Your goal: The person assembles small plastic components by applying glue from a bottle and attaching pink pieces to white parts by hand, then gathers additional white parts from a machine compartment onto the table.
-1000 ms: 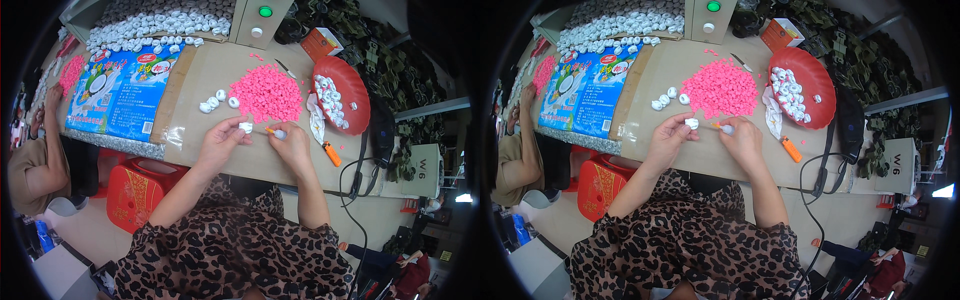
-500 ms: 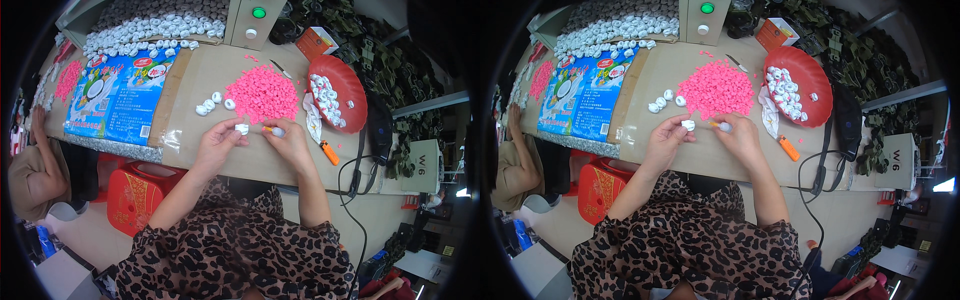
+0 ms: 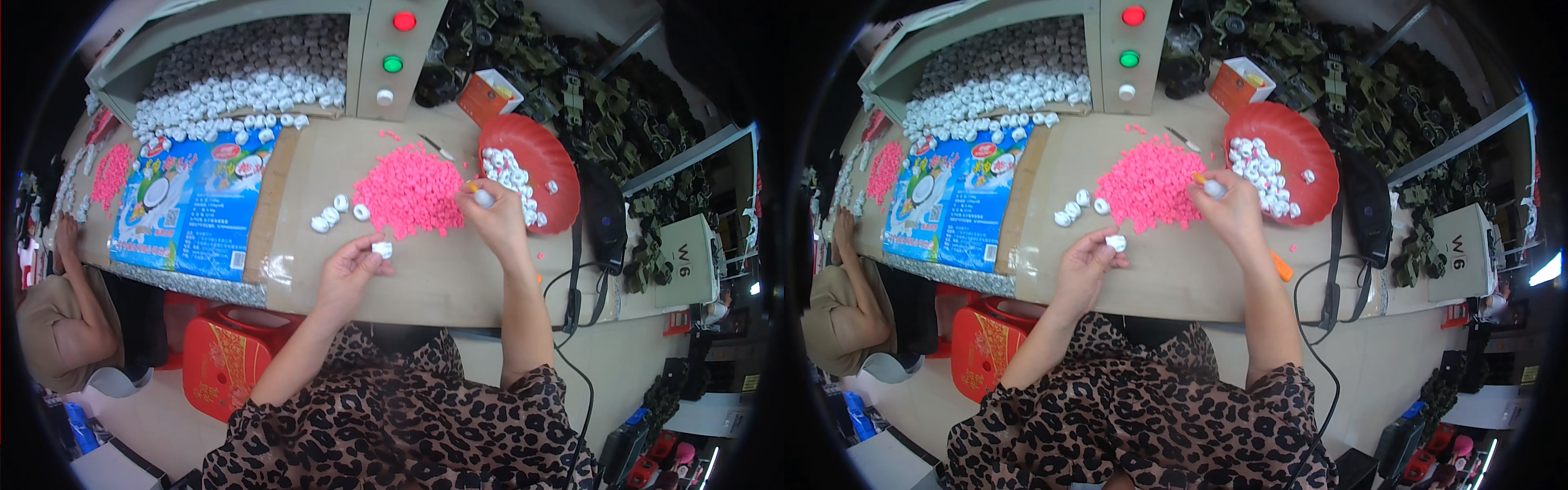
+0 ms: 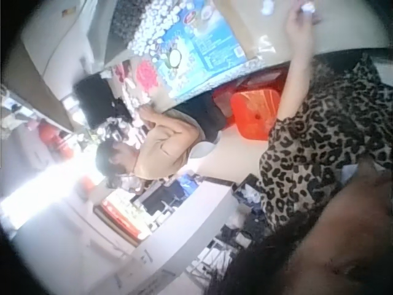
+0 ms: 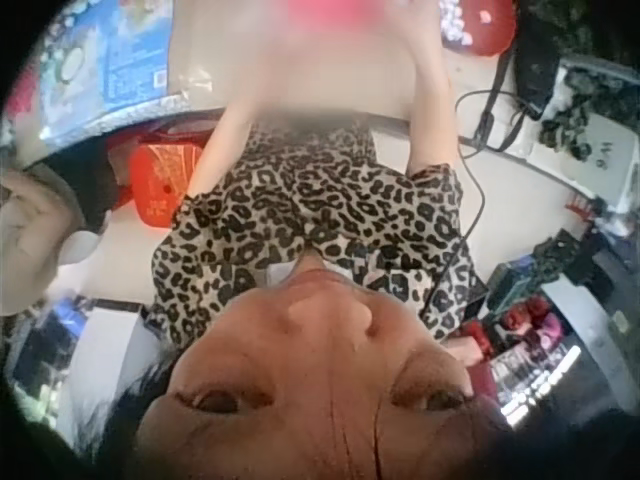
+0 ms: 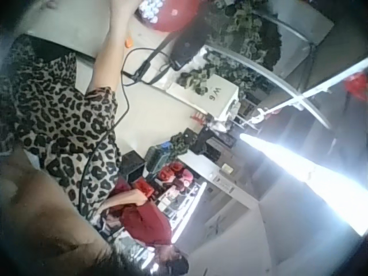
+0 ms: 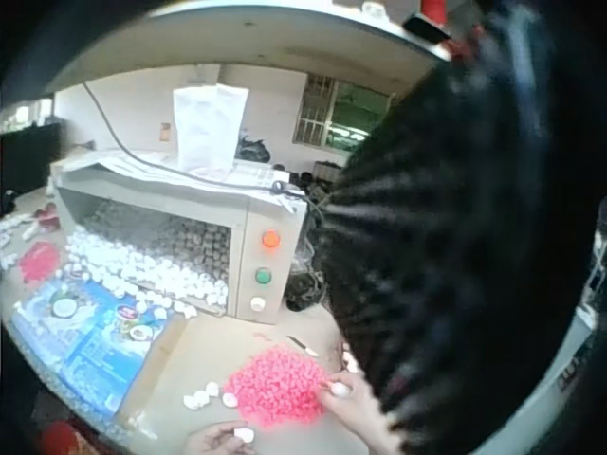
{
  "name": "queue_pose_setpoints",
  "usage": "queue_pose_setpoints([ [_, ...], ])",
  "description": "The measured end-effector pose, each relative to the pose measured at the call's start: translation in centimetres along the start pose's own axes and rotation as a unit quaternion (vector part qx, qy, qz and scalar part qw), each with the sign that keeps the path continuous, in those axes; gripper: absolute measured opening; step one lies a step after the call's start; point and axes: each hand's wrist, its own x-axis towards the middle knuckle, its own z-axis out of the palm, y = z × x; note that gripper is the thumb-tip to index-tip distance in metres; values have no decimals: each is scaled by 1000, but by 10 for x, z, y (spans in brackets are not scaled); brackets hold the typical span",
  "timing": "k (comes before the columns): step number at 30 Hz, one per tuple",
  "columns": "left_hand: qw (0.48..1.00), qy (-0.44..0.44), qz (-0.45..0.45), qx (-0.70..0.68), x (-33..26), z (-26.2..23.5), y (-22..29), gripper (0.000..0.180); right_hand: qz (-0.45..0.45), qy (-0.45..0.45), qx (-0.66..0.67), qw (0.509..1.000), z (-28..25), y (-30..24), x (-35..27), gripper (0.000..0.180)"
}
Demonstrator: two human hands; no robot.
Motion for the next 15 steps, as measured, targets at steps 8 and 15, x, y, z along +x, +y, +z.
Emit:
queue_pose_setpoints([
  [8, 1000, -1, 4, 29, -5, 1, -4, 27, -122, 132, 253, 951, -40, -92, 115, 14],
  [15, 1000, -23, 5, 11, -5, 0, -8, 27, -154, 149, 164, 963, -42, -136, 208, 22],
])
